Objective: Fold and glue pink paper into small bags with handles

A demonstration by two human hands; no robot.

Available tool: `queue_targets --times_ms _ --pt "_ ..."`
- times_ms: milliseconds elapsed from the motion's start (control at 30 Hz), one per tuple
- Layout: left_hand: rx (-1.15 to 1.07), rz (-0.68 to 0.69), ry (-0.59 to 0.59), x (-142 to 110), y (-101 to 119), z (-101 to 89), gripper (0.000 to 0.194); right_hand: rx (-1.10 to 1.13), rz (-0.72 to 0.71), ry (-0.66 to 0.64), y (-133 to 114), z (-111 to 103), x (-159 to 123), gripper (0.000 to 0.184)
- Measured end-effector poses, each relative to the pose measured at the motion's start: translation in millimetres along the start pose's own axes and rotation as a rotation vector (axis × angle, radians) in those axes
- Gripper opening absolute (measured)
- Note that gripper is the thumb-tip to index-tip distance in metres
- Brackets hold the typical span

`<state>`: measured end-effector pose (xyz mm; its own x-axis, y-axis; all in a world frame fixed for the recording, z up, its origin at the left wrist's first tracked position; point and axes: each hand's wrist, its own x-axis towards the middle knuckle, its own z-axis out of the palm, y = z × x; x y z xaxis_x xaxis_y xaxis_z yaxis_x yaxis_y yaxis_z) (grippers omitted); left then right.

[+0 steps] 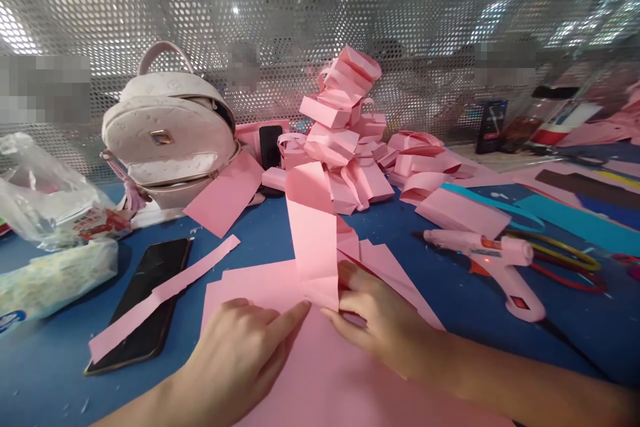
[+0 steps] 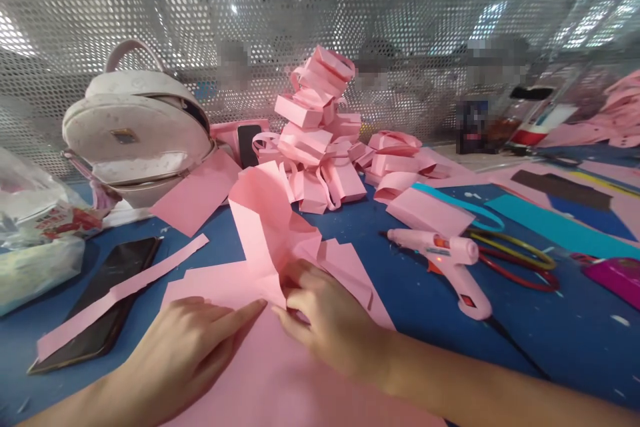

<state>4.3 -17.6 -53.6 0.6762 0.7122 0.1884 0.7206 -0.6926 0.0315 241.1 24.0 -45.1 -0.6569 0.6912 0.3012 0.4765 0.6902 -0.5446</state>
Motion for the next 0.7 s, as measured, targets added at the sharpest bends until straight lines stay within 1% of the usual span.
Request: queue_targets --times_ms 133,267,333,467,633,700 --pt "-0.02 0.0 0.004 -1.3 -1.8 2.6 0.046 -0.086 -0.065 -0.011 -0.4 -1.2 -3.4 0.018" --pt "-0.022 0.015 0.016 -1.4 -2.4 4.1 0.043 -0.123 -0.115 -0.007 -0.5 -2.4 -4.1 0.027" --pt "-0.01 0.02 0.03 -1.8 -2.7 4.6 0.043 -0.127 -0.122 -0.019 -0.2 -2.7 -3.8 0.03" --pt "0.012 0.045 0.043 -3.7 -4.2 5.0 0.042 -0.121 -0.128 -0.037 -0.2 -2.6 -2.8 0.029" --pt "0.001 0.07 0.104 -4.1 -5.9 4.9 0.037 -0.098 -0.12 0.004 -3.5 -3.6 -2.5 0.029" --pt "-0.01 0.07 0.116 -3.7 -5.9 4.8 0.035 -0.101 -0.104 -0.006 -4.7 -4.8 -2.5 0.028"
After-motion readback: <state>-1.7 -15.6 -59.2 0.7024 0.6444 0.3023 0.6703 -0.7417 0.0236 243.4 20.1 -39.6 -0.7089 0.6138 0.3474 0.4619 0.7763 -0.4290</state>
